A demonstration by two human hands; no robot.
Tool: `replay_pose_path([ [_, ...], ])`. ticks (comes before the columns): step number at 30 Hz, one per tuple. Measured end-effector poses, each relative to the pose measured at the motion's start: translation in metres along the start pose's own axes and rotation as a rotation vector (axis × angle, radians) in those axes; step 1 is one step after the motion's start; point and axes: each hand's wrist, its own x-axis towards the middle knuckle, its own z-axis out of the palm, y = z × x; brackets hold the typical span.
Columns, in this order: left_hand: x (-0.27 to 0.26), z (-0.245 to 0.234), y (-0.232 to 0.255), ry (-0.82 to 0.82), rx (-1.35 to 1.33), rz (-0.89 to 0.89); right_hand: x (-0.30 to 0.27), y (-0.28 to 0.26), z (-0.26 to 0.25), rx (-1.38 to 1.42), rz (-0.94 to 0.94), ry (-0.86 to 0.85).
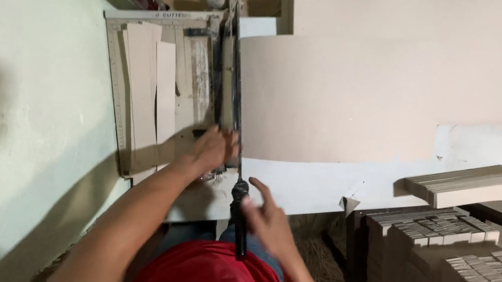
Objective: The person operates a manual paper cutter to trim large sheets of paper. They align the paper against the guide, pull down the cutting lever to slice the sheet, and then remove the cut pieces.
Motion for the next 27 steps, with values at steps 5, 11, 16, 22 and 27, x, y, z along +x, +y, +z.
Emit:
replay_pose_path([
  [5, -0.076, -0.052, -0.011, 0.045, 0.415, 0.303, 0.121, 0.121, -0.01, 0.844, 0.264, 0.438],
  [11, -0.093, -0.008, -0.104, 0.083, 0.569, 0.176, 0.156, 0.137, -0.046, 1.244, 0.093, 0.409],
  [16, -0.112, -0.008, -0.134, 0.178, 0.551, 0.137, 0.124, 0.158, -0.032, 1.263, 0.094, 0.394],
  [22, -0.123, -0.029, -0.12, 0.167, 0.446, 0.125, 0.152, 0.14, -0.008, 1.077, 0.124, 0.334],
  [27, -0.095, -0.031, -0.093, 0.163, 0.356, 0.071, 0.16, 0.12, -0.016, 0.958, 0.111, 0.323],
])
